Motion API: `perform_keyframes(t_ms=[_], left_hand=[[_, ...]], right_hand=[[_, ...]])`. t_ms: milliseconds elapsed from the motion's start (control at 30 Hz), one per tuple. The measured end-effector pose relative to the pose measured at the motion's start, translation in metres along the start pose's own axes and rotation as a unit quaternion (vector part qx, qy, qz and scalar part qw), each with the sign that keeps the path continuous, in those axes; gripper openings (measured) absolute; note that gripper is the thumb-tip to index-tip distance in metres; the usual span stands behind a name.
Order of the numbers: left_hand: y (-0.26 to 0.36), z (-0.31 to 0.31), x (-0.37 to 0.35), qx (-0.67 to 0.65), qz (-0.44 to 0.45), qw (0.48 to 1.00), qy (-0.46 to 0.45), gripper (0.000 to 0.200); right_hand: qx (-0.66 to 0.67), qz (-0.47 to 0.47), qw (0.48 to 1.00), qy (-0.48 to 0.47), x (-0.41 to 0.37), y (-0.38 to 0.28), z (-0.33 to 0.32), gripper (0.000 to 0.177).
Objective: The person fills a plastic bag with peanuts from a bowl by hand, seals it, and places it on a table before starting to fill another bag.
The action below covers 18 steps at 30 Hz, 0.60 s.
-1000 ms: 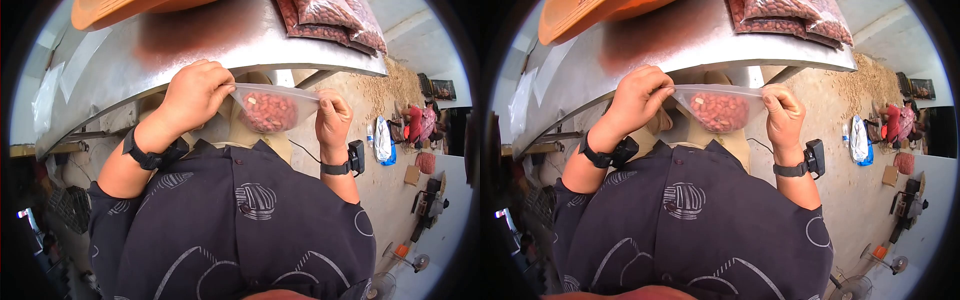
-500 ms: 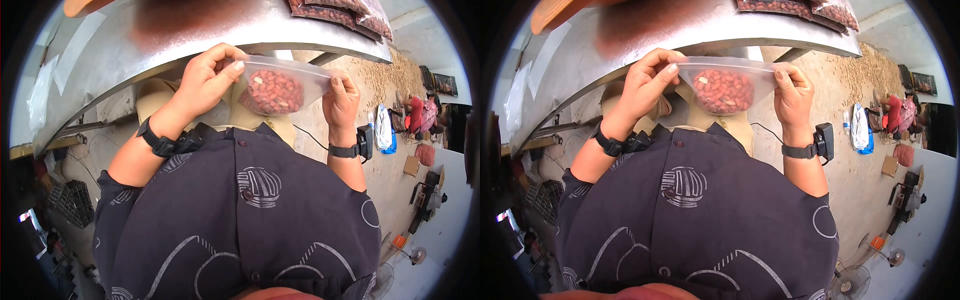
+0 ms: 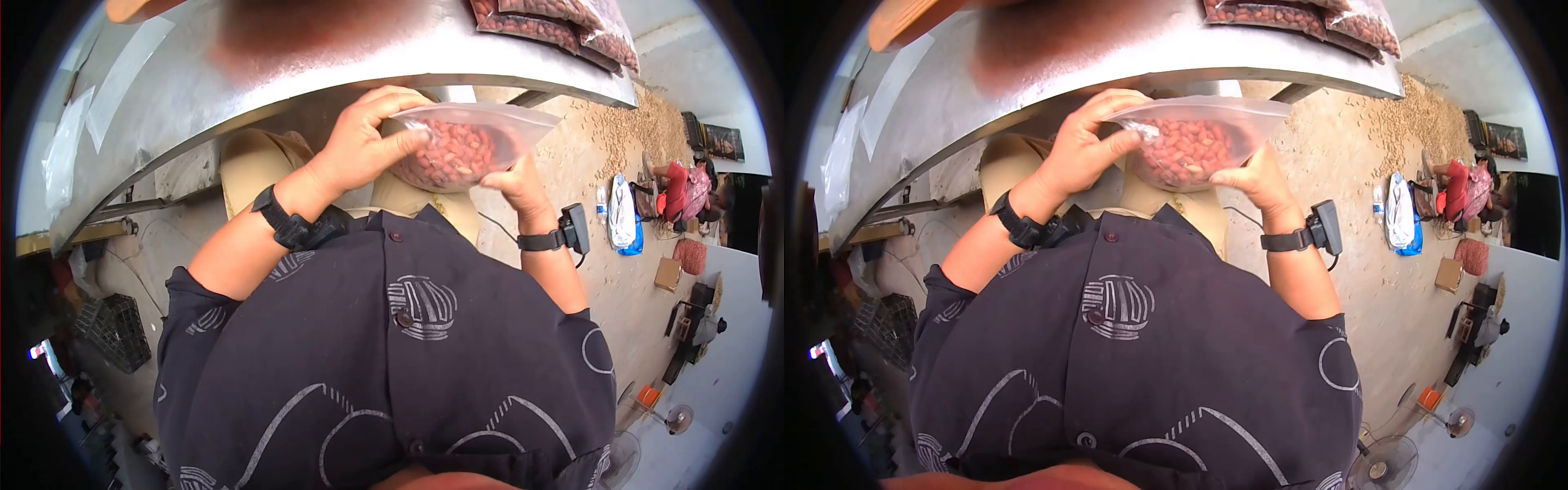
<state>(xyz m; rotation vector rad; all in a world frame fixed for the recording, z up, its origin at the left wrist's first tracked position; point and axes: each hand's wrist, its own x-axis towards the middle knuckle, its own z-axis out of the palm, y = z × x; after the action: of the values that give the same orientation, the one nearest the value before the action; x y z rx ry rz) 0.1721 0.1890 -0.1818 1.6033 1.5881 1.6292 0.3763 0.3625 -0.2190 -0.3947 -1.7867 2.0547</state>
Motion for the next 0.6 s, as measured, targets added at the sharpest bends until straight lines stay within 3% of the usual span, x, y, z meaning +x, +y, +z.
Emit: perform_keyframes(t_ms=[33,100,133,167,233,267,333,400,600], left_hand=[[-0.001,0.004,-0.003,-0.06,-0.077,0.995,0.004,0.057],[-0.001,0.002,-0.006,-0.118,-0.158,0.98,0.0,0.08],[-0.003,0.002,-0.005,-0.107,-0.18,0.977,-0.041,0.087],[-0.01,0.002,-0.005,-0.096,-0.199,0.972,-0.082,0.095],[-0.035,0.016,-0.015,-0.101,-0.155,0.974,-0.127,0.108],[-0.03,0.017,-0.016,-0.045,-0.191,0.966,-0.165,0.113],[-0.044,0.026,-0.017,0.004,-0.169,0.971,-0.169,0.109],[-0.044,0.024,-0.014,0.023,-0.155,0.974,-0.164,0.105],[0.017,0.005,0.004,0.011,-0.139,0.971,-0.195,0.1]], right_hand=[[0.011,0.008,1.0,-0.016,0.001,0.009,-0.002,0.108],[0.032,0.024,0.998,-0.046,-0.001,0.018,0.0,0.122],[0.038,0.028,0.998,-0.035,-0.003,0.005,0.009,0.133],[0.017,0.014,0.999,-0.033,-0.005,0.005,0.012,0.133],[-0.03,-0.019,0.999,-0.034,-0.004,0.015,0.008,0.133],[-0.081,-0.007,0.996,-0.032,-0.004,0.018,0.007,0.134],[-0.143,-0.013,0.99,-0.01,-0.006,0.027,0.004,0.133],[-0.107,-0.016,0.994,0.028,-0.005,0.02,0.02,0.125],[-0.042,-0.069,0.993,0.085,-0.026,-0.023,0.033,0.102]])
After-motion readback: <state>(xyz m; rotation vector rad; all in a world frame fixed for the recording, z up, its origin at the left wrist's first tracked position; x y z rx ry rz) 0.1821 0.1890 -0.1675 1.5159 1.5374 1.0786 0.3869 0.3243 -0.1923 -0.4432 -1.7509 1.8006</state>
